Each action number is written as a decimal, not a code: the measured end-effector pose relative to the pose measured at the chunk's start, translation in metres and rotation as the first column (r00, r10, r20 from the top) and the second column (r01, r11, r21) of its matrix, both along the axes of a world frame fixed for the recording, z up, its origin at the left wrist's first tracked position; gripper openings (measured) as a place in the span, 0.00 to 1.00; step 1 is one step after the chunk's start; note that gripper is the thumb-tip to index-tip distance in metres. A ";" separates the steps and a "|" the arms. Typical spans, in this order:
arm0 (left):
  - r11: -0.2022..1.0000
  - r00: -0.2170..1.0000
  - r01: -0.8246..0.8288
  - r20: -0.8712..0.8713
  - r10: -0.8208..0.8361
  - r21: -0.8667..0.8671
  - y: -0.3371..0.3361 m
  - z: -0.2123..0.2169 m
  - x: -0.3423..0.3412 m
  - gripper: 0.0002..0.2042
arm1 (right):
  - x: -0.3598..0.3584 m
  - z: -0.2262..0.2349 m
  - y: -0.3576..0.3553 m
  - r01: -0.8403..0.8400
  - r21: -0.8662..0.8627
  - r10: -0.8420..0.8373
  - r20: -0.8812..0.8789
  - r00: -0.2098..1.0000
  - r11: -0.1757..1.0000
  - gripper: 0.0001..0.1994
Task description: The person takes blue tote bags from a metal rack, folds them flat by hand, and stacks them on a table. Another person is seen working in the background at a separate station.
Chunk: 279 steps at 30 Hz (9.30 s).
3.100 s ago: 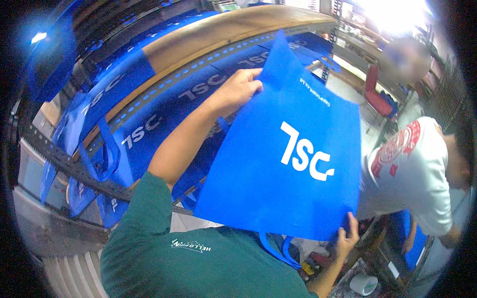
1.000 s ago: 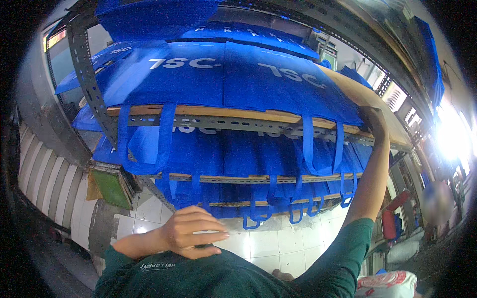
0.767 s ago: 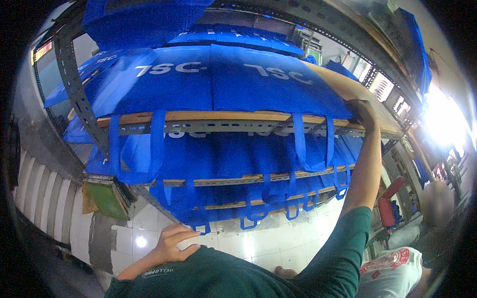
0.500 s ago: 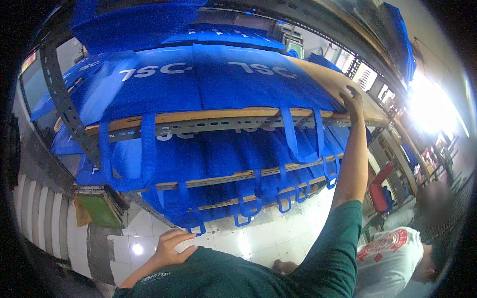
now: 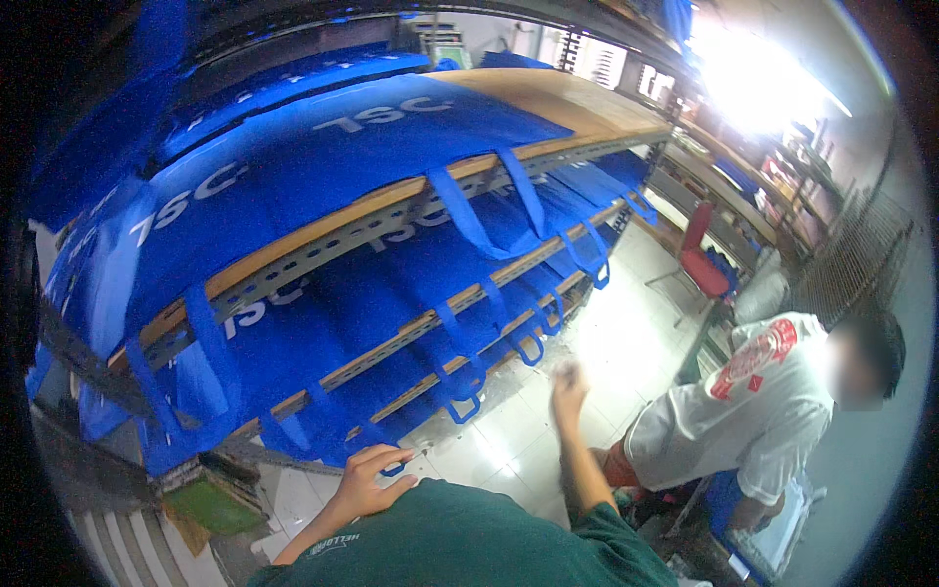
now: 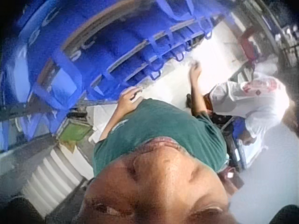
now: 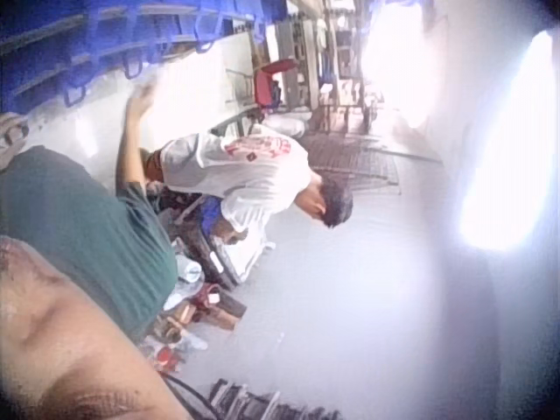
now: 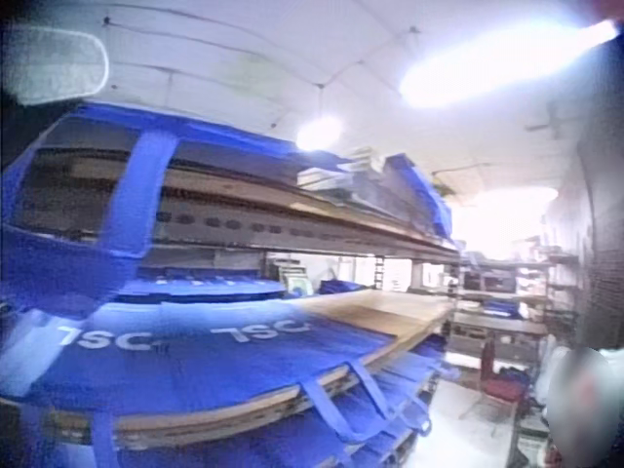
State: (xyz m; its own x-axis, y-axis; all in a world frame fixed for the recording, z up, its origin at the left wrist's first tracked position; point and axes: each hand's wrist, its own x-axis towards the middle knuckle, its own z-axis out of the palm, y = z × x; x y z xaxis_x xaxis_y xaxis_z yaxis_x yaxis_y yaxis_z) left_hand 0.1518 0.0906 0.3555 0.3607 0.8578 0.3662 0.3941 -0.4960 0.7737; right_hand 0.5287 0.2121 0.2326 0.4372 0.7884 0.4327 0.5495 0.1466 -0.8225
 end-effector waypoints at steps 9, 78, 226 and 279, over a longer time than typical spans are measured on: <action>0.867 0.887 0.430 -0.063 -0.458 -0.251 0.049 -0.045 0.066 0.21 | 0.123 -0.268 -0.408 -0.063 -0.954 0.654 -0.249 0.715 -0.294 0.11; 0.669 0.832 -0.010 -0.377 -0.407 -0.744 0.005 -0.326 0.044 0.23 | 0.336 0.004 -0.453 0.999 -0.019 -0.920 0.391 -0.029 -0.040 0.13; 0.928 0.892 -0.253 -0.306 0.334 0.275 -0.016 0.239 0.144 0.41 | 0.329 0.387 0.566 -0.460 -0.017 0.460 0.100 0.882 0.888 0.24; 0.474 0.960 -0.174 -0.255 -0.112 -0.863 0.064 -0.327 -0.042 0.22 | 0.281 -0.011 -0.413 0.975 -0.167 -0.787 0.617 -0.014 -0.148 0.12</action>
